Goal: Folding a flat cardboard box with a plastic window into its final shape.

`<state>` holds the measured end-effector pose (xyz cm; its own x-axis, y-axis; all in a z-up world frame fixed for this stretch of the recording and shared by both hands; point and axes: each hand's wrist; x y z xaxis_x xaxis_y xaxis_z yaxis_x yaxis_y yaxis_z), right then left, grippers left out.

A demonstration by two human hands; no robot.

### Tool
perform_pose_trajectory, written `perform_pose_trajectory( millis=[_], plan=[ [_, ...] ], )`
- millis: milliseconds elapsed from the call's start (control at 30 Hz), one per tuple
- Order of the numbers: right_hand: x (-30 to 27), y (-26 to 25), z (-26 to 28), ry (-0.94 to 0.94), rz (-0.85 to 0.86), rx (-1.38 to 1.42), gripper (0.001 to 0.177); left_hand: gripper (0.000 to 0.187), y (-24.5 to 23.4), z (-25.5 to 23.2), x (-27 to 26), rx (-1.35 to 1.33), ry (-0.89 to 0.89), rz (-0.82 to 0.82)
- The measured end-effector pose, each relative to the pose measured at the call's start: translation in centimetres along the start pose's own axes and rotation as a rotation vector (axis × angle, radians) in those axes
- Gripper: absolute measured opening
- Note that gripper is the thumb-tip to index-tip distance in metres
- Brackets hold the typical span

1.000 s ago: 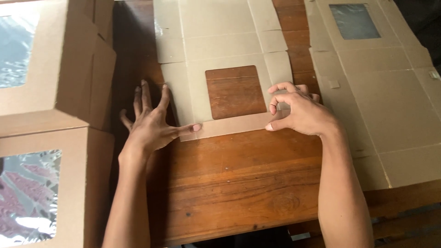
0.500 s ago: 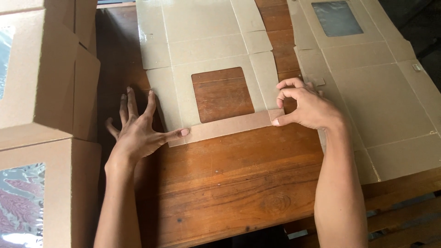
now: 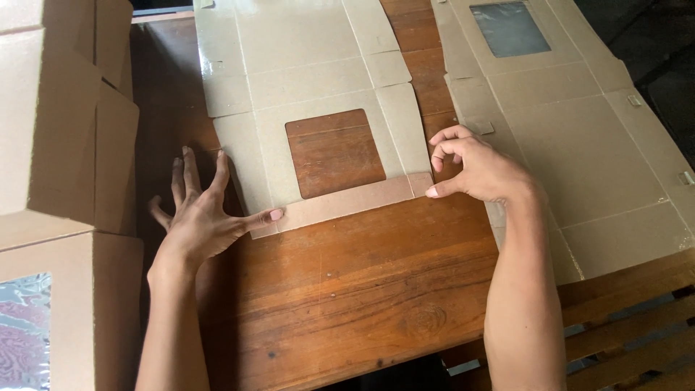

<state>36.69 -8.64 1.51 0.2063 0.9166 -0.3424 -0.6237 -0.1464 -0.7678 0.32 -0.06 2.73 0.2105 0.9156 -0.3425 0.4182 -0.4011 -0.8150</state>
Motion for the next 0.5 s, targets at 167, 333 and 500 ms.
perform_pose_trajectory(
  millis=[167,333,500],
  plan=[
    [0.2,-0.5,0.5,0.129,0.079,-0.065,0.033,0.138,0.9,1.0,1.3,0.143,-0.056,0.077],
    [0.0,-0.7,0.6,0.121,0.073,-0.032,0.030,0.138,0.8,0.8,1.1,0.135,-0.058,0.073],
    [-0.3,-0.3,1.9,0.060,-0.173,-0.010,0.008,0.122,0.5,0.3,0.3,0.238,0.050,0.013]
  ],
)
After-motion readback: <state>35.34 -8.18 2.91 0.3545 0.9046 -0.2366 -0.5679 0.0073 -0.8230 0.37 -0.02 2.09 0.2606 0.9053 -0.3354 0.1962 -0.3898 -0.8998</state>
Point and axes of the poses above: each hand's wrist, its own x-axis towards the middle knuckle, its own y-axis out of the palm, z = x × y, and after that the axes turned 2 degrees about y, right-handed
